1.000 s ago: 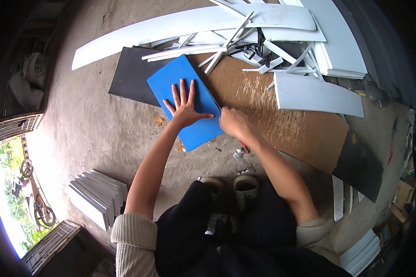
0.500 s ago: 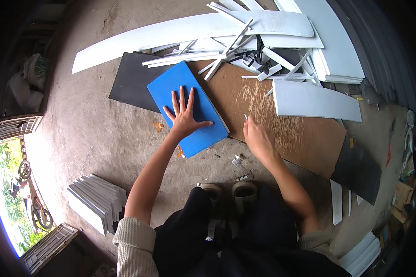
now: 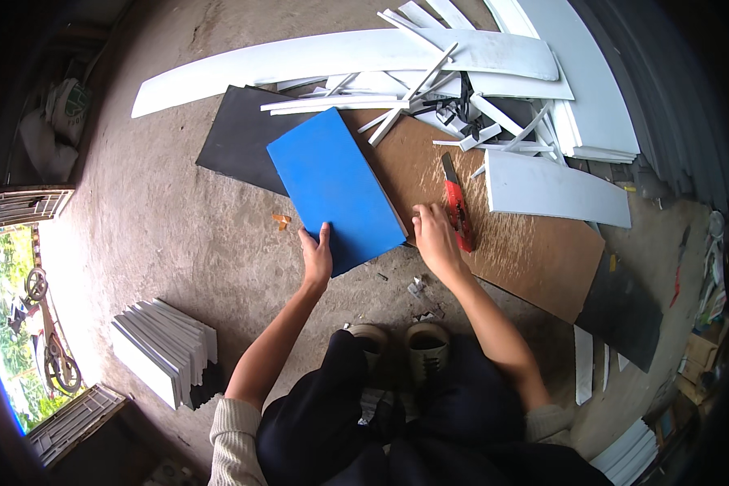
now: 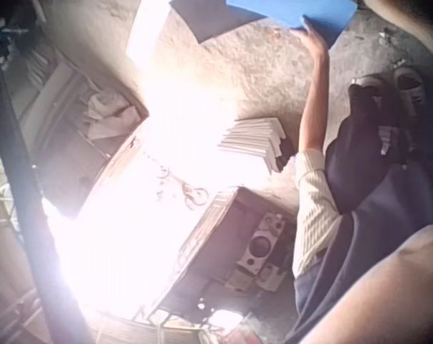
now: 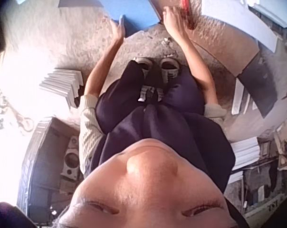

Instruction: The person uses a utility knife to cut white foam sheets to size using a blue template as a guide. They repeatedly align the template, score the foam, and separate the cut pieces, stacking the finished pieces aside.

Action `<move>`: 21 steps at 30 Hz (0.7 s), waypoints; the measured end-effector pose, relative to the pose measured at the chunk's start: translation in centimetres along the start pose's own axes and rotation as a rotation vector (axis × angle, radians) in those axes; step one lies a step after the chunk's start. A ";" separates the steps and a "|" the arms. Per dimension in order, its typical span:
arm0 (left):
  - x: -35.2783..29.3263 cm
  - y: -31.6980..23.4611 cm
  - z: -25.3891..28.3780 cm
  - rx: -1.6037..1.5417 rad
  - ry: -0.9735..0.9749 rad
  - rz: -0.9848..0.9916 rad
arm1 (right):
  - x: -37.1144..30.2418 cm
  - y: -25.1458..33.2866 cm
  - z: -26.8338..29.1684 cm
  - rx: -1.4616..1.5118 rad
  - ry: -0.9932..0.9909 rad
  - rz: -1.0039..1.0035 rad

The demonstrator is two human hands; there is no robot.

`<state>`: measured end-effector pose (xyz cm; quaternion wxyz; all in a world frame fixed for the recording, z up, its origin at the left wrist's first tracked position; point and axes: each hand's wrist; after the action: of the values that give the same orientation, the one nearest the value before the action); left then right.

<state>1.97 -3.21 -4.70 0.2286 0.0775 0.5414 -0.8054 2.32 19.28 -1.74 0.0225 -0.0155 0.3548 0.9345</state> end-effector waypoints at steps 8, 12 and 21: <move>0.3 -1.2 0.4 -0.080 -0.030 -0.022 | 0.6 1.0 -2.1 0.410 0.089 -0.257; 2.3 -0.3 2.9 0.025 -0.132 -0.046 | 0.9 2.4 -1.1 0.428 0.016 -0.315; 3.4 -3.6 7.0 0.643 -0.443 -0.367 | 1.0 3.3 2.3 0.530 -0.095 -0.200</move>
<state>-1.79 -9.38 -0.13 0.1563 -0.1274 0.2055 -0.9577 1.07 18.34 2.09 0.1344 0.0000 0.5818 0.8022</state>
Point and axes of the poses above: each hand's wrist, its own x-axis towards the middle knuckle, its own z-axis out of the back of the hand, y = z × x, and after that the axes turned 7 degrees about x, right-handed
